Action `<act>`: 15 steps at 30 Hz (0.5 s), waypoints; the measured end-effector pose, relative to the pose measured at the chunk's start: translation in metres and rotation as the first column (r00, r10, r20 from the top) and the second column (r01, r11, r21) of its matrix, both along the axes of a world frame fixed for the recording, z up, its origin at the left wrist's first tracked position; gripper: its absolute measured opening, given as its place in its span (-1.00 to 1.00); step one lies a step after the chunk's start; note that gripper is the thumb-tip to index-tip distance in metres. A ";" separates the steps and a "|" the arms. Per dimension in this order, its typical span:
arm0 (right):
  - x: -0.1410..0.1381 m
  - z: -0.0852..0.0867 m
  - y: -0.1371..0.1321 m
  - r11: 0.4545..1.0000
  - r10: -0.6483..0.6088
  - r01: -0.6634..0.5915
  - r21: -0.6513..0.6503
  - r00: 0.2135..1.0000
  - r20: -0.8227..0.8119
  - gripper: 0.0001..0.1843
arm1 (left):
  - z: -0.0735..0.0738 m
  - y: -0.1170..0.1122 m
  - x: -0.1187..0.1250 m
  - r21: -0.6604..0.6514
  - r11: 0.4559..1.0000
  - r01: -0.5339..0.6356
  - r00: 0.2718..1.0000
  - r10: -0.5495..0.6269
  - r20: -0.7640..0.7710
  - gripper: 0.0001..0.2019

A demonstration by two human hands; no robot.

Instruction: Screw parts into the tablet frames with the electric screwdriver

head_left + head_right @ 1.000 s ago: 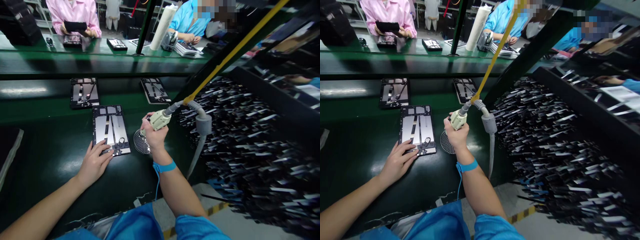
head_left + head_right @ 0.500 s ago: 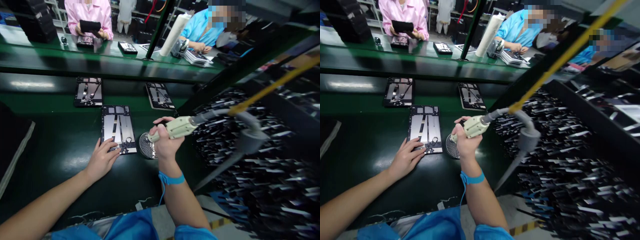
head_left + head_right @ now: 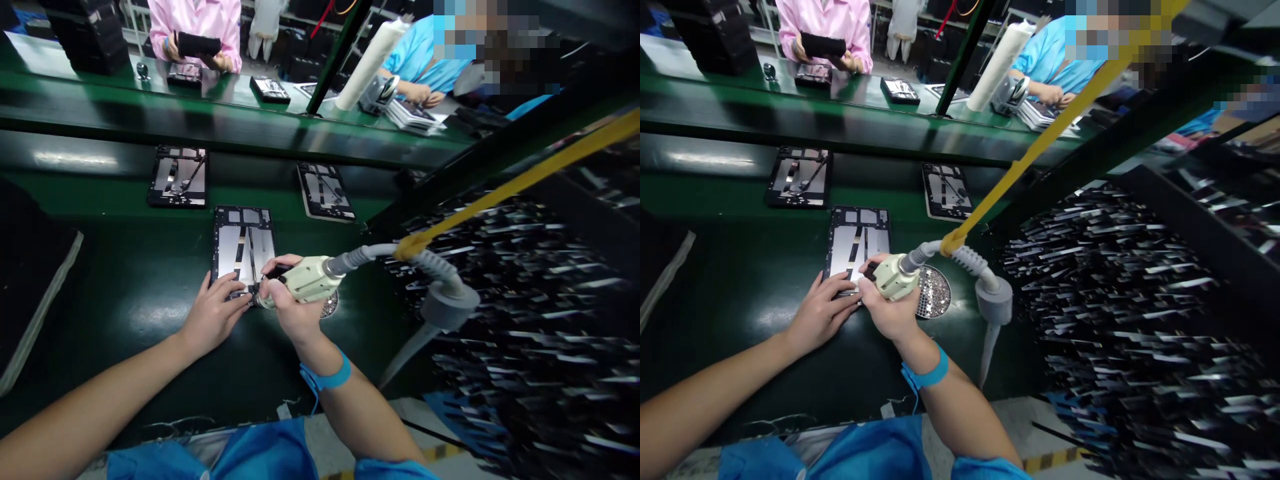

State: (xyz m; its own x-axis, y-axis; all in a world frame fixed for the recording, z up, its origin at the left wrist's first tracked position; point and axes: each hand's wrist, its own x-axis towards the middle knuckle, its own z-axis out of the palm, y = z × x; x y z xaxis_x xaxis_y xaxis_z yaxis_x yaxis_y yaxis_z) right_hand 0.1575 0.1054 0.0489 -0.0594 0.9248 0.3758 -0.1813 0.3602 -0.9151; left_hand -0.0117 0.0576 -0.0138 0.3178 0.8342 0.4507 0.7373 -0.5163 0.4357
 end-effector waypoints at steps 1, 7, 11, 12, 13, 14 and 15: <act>0.000 0.000 0.000 1.000 0.001 -0.001 -0.004 1.000 0.008 -0.72 | 0.000 0.000 0.000 -0.002 1.000 -0.003 1.000 0.003 -0.001 -0.78; -0.003 0.005 -0.004 0.997 0.048 -0.045 -0.056 0.997 0.053 -0.74 | 0.001 -0.002 -0.001 -0.009 1.000 -0.013 1.000 0.013 -0.001 -0.79; -0.008 0.007 -0.006 0.999 0.024 -0.022 -0.029 0.997 0.078 -0.78 | 0.000 -0.002 -0.003 -0.010 1.000 0.003 1.000 -0.003 -0.005 -0.75; -0.008 0.008 -0.006 1.000 0.013 -0.013 -0.001 0.996 0.091 -0.77 | 0.000 -0.002 -0.004 -0.005 1.000 0.009 1.000 -0.009 -0.009 -0.74; -0.008 0.010 -0.006 1.000 0.003 -0.005 0.027 0.994 0.106 -0.76 | 0.000 -0.001 -0.005 0.001 1.000 0.014 1.000 -0.014 -0.011 -0.73; -0.007 0.011 -0.005 0.999 -0.011 0.006 0.046 0.993 0.120 -0.75 | -0.001 -0.001 -0.006 0.006 1.000 0.018 1.000 -0.018 -0.013 -0.73; -0.004 0.013 -0.003 0.998 -0.033 0.026 0.055 0.991 0.126 -0.75 | -0.001 0.000 -0.006 0.008 1.000 0.019 1.000 -0.019 -0.015 -0.74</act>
